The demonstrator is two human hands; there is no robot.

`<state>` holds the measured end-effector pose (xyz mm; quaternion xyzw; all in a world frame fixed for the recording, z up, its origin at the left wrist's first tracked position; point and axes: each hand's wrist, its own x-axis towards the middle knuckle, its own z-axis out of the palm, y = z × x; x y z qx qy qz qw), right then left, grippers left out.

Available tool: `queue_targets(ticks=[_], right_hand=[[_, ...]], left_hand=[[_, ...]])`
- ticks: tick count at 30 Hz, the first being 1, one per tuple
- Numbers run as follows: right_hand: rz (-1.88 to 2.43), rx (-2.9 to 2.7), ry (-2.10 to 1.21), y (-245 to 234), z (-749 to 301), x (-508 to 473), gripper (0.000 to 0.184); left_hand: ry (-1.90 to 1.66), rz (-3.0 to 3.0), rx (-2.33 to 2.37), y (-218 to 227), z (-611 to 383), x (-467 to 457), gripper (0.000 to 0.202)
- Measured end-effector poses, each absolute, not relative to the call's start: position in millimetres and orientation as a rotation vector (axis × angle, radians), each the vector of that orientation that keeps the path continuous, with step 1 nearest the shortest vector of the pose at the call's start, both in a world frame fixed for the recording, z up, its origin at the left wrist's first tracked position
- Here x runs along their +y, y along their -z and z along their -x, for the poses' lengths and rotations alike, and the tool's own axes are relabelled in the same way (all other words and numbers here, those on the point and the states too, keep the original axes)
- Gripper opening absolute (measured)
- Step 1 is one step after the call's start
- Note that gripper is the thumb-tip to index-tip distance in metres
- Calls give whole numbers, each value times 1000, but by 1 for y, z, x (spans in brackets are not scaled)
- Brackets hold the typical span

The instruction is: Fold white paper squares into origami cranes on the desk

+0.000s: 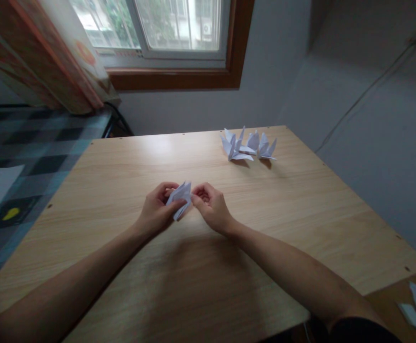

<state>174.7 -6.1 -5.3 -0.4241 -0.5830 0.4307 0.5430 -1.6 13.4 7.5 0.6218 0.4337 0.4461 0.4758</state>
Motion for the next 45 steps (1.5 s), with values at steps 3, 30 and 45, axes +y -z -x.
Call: queue_targets(ticks=[3, 30, 45], right_hand=[[969, -1359, -1120, 7, -174, -5, 28], [1014, -1204, -1200, 5, -176, 1, 33], [734, -1474, -1279, 7, -171, -20, 29]], left_hand=[[-1158, -1448, 1050, -7, 2, 15, 38], [-1554, -1978, 1326, -9, 3, 7, 38], [-982, -2178, 897, -11, 6, -5, 36]])
